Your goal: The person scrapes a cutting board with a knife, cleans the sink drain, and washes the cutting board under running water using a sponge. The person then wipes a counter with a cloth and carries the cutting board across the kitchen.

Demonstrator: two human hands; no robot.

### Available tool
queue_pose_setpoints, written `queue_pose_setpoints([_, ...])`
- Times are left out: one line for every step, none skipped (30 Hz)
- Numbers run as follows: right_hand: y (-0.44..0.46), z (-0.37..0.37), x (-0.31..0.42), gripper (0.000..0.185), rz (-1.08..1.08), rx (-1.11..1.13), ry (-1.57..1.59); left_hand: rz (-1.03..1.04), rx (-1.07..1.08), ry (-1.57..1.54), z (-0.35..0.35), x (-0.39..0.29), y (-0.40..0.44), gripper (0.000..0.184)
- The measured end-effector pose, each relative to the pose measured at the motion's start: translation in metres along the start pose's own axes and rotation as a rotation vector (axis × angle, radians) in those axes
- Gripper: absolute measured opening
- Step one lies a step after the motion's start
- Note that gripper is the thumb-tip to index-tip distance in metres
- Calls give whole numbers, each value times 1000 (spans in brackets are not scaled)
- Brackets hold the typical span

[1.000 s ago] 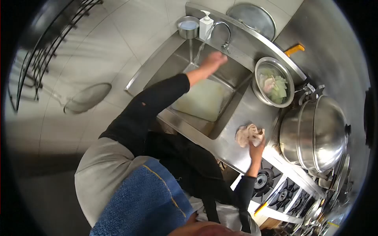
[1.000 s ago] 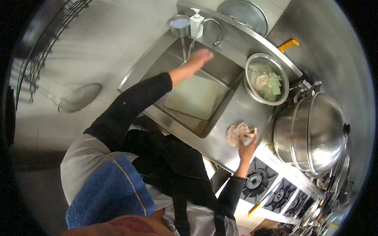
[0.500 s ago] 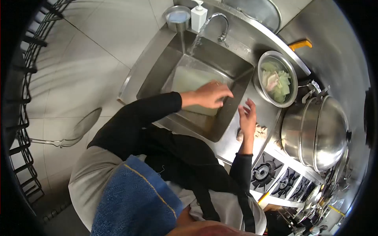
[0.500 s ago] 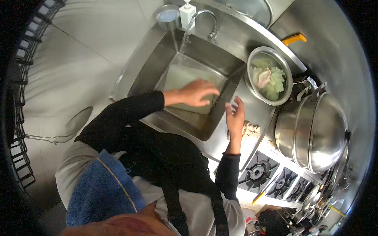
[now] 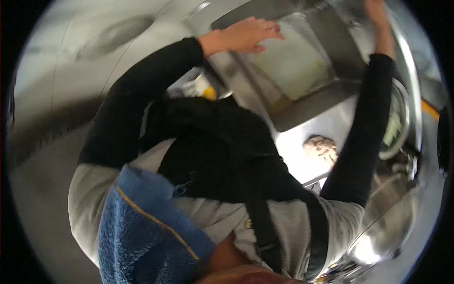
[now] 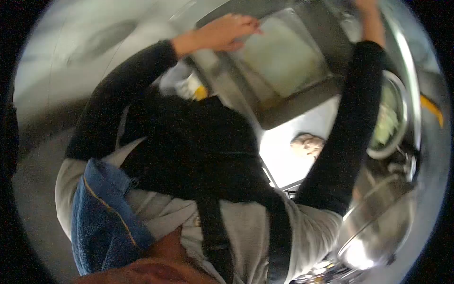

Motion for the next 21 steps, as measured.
queue_pose_setpoints([19, 33, -41, 51, -153, 71, 140, -80, -31, -34, 8, 19, -22, 58])
queue_pose_setpoints([-14, 11, 34, 50, -143, 218, 137, -127, -75, -51, 7, 37, -36, 58])
queue_pose_setpoints([-13, 14, 25, 42, -158, 144, 166, -187, -95, -93, 8, 48, -52, 58])
queue_pose_setpoints([-13, 14, -1, 38, -171, 62, 178, -230, -124, -139, 8, 60, -67, 58])
queue_pose_setpoints([-18, 8, -23, 41, -181, -27, 175, -258, -158, -189, 7, 70, -73, 58])
queue_pose_setpoints([-32, -1, -34, 41, -144, -120, 228, -302, -197, -185, -1, 71, -79, 56])
queue_pose_setpoints([-51, -10, -39, 42, -109, -219, 271, -298, -219, -202, -5, 74, -84, 56])
queue_pose_setpoints([-69, -18, -40, 42, -84, -331, 305, -281, -250, -216, -12, 78, -83, 56])
queue_pose_setpoints([-93, -20, -52, 40, 55, -552, 685, -317, -266, -266, -15, 84, -81, 55])
queue_pose_setpoints([-117, -23, -58, 35, 197, -841, 922, -344, -278, -314, -18, 89, -79, 54])
queue_pose_setpoints([-143, 13, -90, 31, 538, -987, 1136, -390, -251, -364, -20, 95, -75, 54])
queue_pose_setpoints([-146, 85, -130, 26, 842, -764, 1496, -441, -225, -410, -19, 105, -72, 54])
queue_pose_setpoints([-139, 146, -152, 21, 845, -369, 1731, -437, -217, -356, -17, 118, -70, 55])
queue_pose_setpoints([-139, 156, -117, 17, 837, 51, 1520, -444, -207, -301, -12, 134, -71, 56])
queue_pose_setpoints([-133, 152, -106, 15, 848, -15, 1442, -500, -161, -251, -3, 155, -75, 59])
queue_pose_setpoints([-129, 150, -97, 15, 866, -76, 1369, -564, -109, -199, 10, 176, -84, 62])
queue_pose_setpoints([-117, 157, -87, 15, 757, 52, 1172, -570, -97, -149, 22, 196, -98, 65])
queue_pose_setpoints([-104, 167, -79, 16, 657, 169, 966, -575, -80, -104, 39, 218, -109, 67])
queue_pose_setpoints([-79, 170, -50, 19, 449, 319, 713, -583, -60, -60, 56, 231, -114, 70])
queue_pose_setpoints([-55, 180, -20, 22, 249, 454, 451, -547, -101, 20, 63, 228, -116, 74])
queue_pose_setpoints([-16, 183, -3, 22, -46, 278, 18, -504, -141, 104, 64, 222, -119, 78])
Point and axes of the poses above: each hand's wrist, its own y-axis towards the middle knuckle, its own z-axis out of the palm, x = y × z, the point moved 9 cm from there along y, towards the middle knuckle, and after that the axes turned 2 degrees about -z, right-handed, at the moved point
